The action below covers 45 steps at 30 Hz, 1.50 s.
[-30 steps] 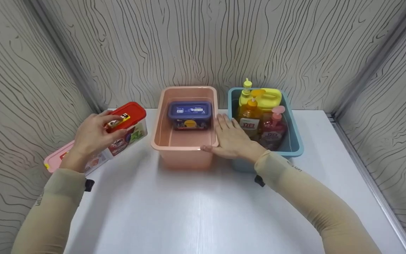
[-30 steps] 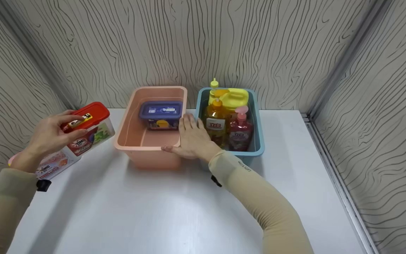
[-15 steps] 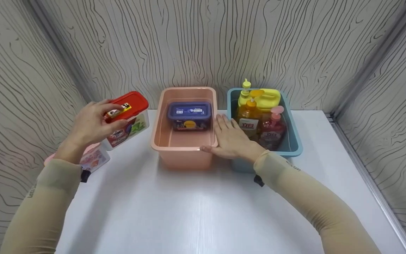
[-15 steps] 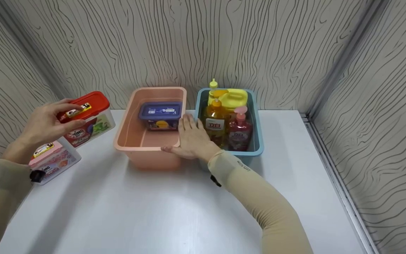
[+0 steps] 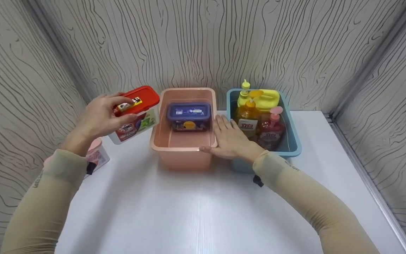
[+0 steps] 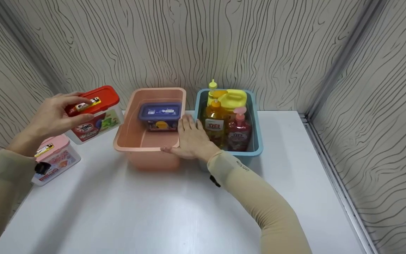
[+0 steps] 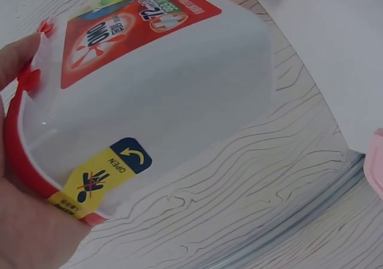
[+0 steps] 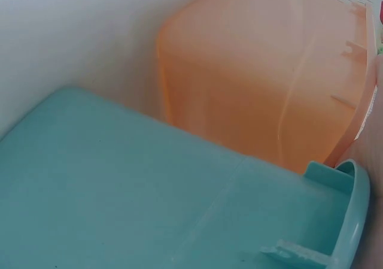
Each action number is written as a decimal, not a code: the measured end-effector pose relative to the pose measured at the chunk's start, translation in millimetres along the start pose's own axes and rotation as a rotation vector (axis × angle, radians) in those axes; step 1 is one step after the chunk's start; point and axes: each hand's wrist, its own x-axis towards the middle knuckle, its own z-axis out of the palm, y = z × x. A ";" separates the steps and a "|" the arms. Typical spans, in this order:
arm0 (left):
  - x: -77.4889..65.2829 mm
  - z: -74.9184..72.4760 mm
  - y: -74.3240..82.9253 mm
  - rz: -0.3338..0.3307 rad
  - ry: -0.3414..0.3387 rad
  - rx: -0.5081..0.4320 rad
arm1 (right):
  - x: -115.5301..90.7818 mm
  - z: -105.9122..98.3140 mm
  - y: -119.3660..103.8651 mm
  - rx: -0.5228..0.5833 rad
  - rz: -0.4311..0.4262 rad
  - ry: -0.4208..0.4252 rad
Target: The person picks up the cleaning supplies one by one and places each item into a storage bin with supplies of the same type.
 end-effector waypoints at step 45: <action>82.9 56.3 64.5 0.253 -0.232 -0.098 | -0.9 -0.5 1.2 0.028 0.001 -0.006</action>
